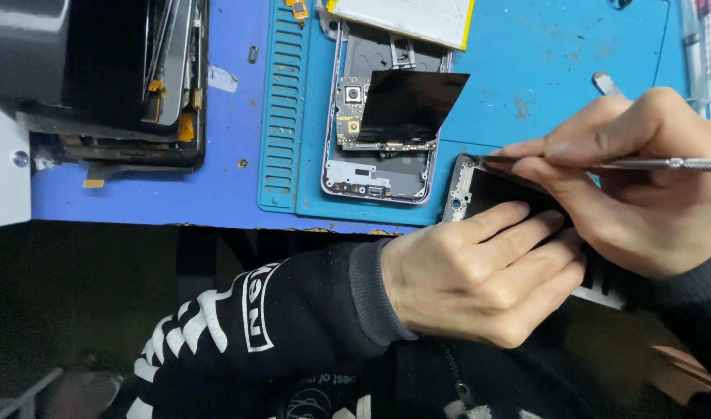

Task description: Repairing a smartphone by prying open the frame and cleaning internal edges.

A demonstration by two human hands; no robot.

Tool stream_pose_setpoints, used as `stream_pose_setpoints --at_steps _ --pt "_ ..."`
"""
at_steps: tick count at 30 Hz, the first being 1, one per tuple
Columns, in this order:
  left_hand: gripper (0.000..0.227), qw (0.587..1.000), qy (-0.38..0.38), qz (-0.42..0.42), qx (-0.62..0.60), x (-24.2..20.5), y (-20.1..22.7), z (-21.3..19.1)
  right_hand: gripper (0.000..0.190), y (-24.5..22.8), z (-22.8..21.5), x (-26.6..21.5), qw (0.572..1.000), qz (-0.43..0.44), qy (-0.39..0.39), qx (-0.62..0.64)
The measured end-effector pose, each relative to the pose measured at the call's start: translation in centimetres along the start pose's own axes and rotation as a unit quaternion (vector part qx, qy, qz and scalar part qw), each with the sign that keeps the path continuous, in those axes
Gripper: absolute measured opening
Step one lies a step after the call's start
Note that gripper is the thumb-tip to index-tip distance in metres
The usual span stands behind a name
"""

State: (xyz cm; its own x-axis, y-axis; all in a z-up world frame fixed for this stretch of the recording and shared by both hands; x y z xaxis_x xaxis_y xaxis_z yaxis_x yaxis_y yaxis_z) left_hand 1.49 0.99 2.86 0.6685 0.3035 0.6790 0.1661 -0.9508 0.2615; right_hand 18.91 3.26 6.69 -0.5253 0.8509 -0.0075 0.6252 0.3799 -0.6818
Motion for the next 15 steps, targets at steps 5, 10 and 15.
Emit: stream_pose_setpoints --at_steps 5,10,15 --pt "0.021 1.0 -0.023 -0.008 -0.005 -0.4 -0.2 0.2 0.029 -0.2 -0.3 0.7 0.998 -0.05 -0.044 0.002" --pt "0.024 1.0 -0.016 0.001 -0.01 0.2 -0.1 -0.2 0.031 0.1 -0.2 1.1 0.994 -0.083 -0.034 -0.054" --pt "0.022 0.999 -0.034 0.002 -0.024 0.1 -0.3 0.2 0.017 6.7 -1.8 -8.0 0.979 0.024 0.132 0.15"
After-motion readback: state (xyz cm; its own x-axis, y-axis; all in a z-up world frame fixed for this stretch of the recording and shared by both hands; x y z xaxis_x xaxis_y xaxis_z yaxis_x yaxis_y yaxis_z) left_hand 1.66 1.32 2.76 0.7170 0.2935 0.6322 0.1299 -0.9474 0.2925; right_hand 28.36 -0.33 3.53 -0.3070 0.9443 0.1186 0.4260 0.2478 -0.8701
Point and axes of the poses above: each hand's wrist, its own x-axis towards the middle knuckle, its own z-axis out of the palm, y = z × x, the point moved 3 cm from there along x, towards the middle knuckle, and after that the axes turned 15 degrees about -y, right-handed, at the moved point
